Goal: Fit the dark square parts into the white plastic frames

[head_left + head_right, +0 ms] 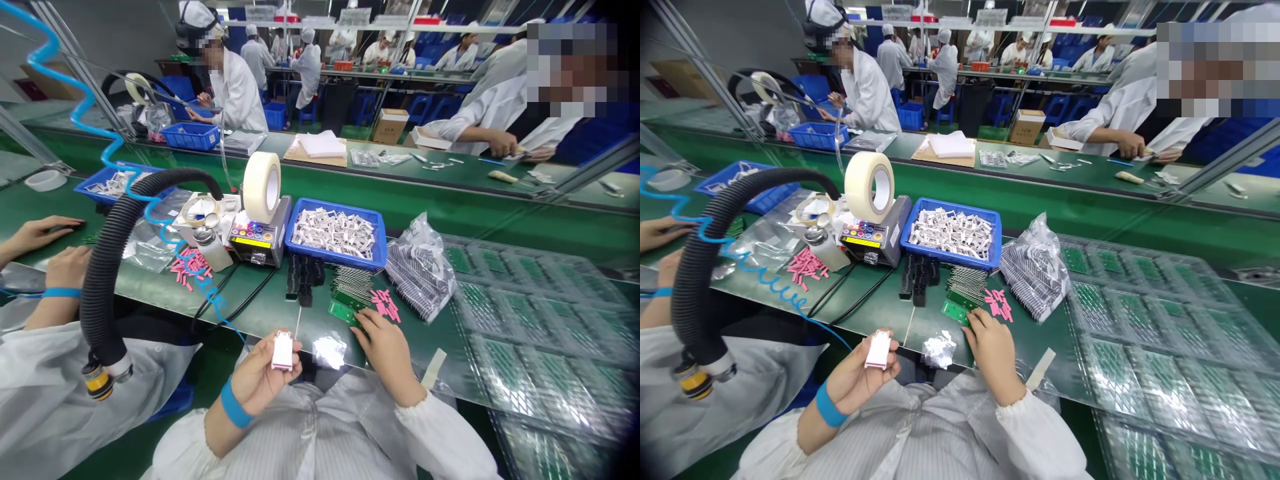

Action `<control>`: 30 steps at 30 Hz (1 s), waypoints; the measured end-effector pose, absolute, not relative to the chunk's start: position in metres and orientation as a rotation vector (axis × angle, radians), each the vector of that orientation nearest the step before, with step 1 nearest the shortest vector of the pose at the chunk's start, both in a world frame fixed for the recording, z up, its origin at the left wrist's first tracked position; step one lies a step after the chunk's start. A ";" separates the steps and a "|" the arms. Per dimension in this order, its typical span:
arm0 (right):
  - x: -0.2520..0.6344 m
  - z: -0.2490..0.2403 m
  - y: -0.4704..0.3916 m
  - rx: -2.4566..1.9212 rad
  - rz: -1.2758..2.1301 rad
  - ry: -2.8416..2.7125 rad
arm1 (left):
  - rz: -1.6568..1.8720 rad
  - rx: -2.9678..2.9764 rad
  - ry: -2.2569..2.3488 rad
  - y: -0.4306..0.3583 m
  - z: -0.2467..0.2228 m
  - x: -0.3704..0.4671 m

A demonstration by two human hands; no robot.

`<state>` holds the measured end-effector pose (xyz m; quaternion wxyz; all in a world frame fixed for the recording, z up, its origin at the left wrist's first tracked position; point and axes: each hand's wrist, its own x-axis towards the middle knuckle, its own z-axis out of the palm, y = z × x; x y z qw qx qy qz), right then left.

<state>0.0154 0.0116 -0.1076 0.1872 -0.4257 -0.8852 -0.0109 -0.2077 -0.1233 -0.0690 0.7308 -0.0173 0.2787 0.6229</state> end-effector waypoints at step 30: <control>-0.077 0.004 -0.015 -0.701 1.401 -2.141 | 1.207 0.251 0.653 -0.128 -0.033 -0.209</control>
